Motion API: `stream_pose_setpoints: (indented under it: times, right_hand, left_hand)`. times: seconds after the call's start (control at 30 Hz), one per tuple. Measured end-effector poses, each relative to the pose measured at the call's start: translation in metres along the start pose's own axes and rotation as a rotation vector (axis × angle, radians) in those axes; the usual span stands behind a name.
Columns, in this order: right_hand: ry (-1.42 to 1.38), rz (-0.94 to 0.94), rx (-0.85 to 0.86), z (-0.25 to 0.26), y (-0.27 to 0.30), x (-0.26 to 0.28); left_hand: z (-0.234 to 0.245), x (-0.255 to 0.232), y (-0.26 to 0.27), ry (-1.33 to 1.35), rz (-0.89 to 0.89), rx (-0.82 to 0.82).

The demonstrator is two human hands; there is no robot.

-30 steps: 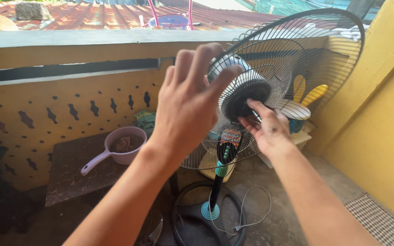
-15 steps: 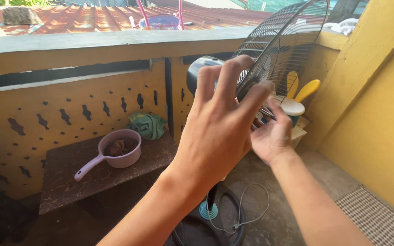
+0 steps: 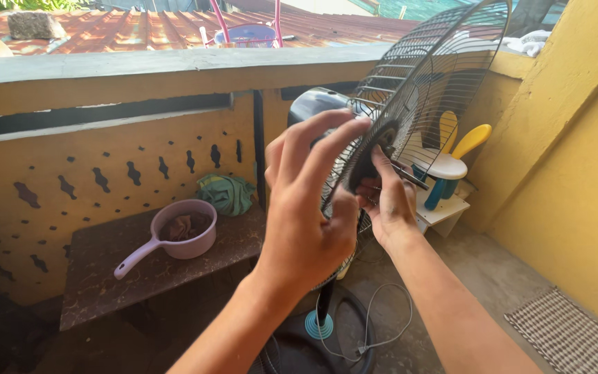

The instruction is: The person removes the front protective cage of a standing fan, then detaches the fan blades from the motor hub. The removed cage and blades are placed on the floor.

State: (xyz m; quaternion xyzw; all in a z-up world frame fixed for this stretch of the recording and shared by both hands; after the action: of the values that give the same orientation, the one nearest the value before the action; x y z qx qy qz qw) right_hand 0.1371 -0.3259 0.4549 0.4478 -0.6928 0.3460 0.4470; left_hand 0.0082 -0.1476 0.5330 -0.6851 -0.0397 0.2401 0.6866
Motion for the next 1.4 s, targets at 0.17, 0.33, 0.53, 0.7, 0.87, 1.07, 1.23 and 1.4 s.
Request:
stream_pose_setpoints:
  times: [0.17,0.33,0.53,0.7,0.87,1.07,1.23,1.4]
  right_hand:
    - [0.029,0.123,-0.084,-0.009,0.002,-0.004]
    - [-0.073,0.141,-0.259,-0.020,0.004,-0.009]
    - [-0.119,0.235,-0.134,-0.017,0.008,-0.006]
    - [-0.088,0.337,-0.108,-0.015,0.004,-0.015]
    - [0.093,0.353,-0.106,0.000,-0.003,-0.019]
    - [-0.011,0.417,-0.099,0.002,0.000,-0.019]
    - [-0.182,0.432,-0.102,-0.008,0.000,-0.020]
    - [-0.222,0.486,-0.099,-0.008,-0.005,-0.026]
  left_hand:
    - [0.000,0.001,-0.002,0.139,0.141,0.084]
    - [-0.001,-0.001,0.000,0.100,0.184,0.138]
    - [0.005,-0.001,0.001,0.095,0.246,0.193]
    - [0.014,-0.004,-0.003,0.106,0.180,0.166]
    - [0.018,-0.002,-0.004,0.152,0.232,0.205]
    - [0.022,-0.001,-0.004,0.106,0.223,0.282]
    - [0.026,-0.001,-0.008,0.098,0.158,0.261]
    - [0.024,0.004,-0.008,0.119,0.207,0.294]
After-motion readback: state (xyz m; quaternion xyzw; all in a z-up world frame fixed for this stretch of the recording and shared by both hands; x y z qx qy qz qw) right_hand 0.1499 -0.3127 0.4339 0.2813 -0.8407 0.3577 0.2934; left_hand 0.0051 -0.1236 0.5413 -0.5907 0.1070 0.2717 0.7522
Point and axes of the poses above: each hand's wrist, its own y-axis away from the middle knuckle, its own z-axis out of the back of the hand, x = y × z, the point moved 2 cm from there along -y, towards the middle knuckle, and after that the axes turned 4 degrees about -x, right-handed, at the moved point
